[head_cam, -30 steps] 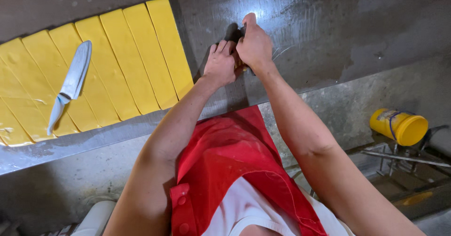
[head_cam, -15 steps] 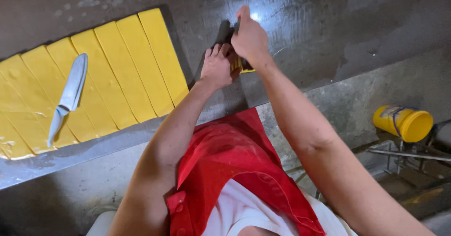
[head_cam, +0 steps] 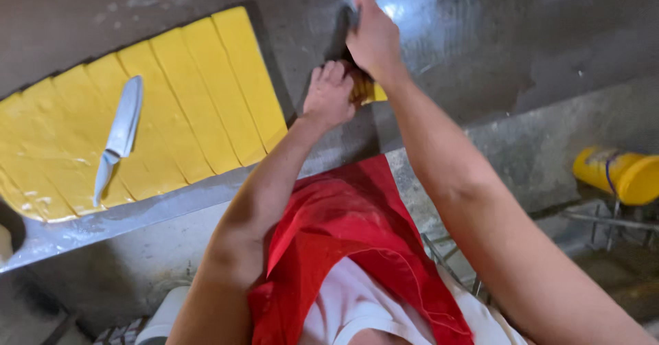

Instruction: The person takes dough strips, cuts them into small pieces using a scraper, and pushes the cut dough into a pile on the table.

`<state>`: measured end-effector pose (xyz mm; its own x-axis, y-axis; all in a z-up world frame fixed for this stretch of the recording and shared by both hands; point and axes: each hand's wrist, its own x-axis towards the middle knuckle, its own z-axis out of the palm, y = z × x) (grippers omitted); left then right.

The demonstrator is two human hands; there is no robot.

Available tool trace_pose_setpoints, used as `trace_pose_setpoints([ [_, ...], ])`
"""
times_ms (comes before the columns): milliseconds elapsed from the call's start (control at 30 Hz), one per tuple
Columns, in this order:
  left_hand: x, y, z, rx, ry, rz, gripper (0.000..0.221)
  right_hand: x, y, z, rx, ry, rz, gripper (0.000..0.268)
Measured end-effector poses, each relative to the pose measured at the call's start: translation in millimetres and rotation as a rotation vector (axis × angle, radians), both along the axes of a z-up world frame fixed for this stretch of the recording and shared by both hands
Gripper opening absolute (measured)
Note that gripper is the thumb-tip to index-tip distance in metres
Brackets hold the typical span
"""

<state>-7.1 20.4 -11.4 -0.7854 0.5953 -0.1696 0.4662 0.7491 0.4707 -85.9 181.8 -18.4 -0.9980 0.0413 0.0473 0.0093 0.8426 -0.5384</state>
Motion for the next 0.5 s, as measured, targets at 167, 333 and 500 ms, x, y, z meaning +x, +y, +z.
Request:
trace_pose_setpoints([
  [167, 9, 11, 9, 0.157, 0.039, 0.073, 0.068, 3, 13, 23, -0.033, -0.201, -0.027, 0.045],
  [333, -5, 14, 6, 0.099, -0.027, 0.005, 0.059, 44, 5, 42, 0.013, -0.238, -0.071, 0.044],
  [500, 0, 11, -6, 0.076, -0.007, -0.032, 0.051, 55, 1, 34, 0.017, -0.237, -0.092, 0.044],
])
